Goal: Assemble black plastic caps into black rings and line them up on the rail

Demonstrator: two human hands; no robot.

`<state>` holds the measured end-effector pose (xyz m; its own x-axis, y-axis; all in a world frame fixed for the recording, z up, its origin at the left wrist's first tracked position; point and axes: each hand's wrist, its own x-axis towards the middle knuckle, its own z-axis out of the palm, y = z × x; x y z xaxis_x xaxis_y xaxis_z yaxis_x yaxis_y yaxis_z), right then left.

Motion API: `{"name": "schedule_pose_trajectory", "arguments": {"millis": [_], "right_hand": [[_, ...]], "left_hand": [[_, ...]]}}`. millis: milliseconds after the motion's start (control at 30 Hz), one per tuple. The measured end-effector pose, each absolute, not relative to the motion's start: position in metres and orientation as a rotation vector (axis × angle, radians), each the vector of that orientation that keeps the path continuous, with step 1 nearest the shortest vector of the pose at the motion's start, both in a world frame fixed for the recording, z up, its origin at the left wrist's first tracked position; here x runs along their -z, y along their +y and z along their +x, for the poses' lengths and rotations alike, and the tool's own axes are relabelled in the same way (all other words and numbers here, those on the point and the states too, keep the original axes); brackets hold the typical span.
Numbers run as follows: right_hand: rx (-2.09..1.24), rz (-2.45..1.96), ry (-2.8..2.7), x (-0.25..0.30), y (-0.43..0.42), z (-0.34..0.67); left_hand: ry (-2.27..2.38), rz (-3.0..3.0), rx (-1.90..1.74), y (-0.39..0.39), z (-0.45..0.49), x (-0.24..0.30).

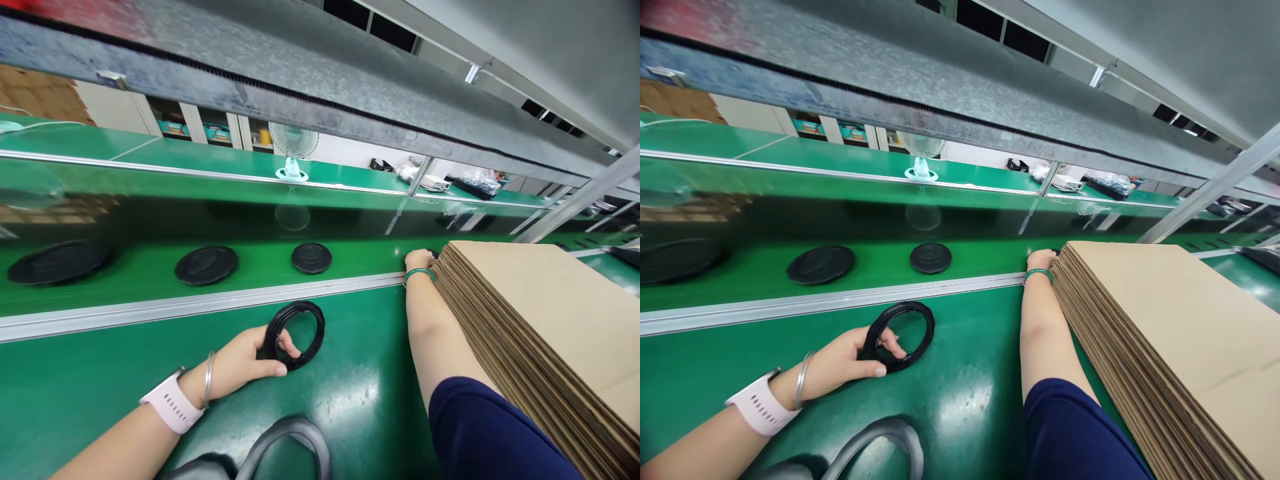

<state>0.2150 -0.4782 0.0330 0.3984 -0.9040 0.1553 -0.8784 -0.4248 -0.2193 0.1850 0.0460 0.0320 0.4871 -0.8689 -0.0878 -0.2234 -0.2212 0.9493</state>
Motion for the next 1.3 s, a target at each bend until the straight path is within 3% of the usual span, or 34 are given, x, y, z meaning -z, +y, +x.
{"name": "schedule_pose_trajectory", "arguments": {"millis": [133, 367, 667, 1300], "right_hand": [[0.454, -2.651, 1.465, -0.031, -0.457, 0.215], [0.679, -2.859, 0.583, -0.014, -0.42, 0.225], [0.559, -2.841, -0.063, -0.008, -0.427, 0.224], [0.634, -2.619, 0.584, -0.016, -0.408, 0.232]], "left_hand": [[-0.929, 1.708, 0.804, 0.045, 0.186, -0.031], [-0.937, 1.728, 0.803, 0.045, 0.186, -0.032], [-0.919, 1.617, 0.814, 0.047, 0.18, -0.035], [-0.847, 1.793, 0.471, 0.039, 0.181, -0.03]]}}
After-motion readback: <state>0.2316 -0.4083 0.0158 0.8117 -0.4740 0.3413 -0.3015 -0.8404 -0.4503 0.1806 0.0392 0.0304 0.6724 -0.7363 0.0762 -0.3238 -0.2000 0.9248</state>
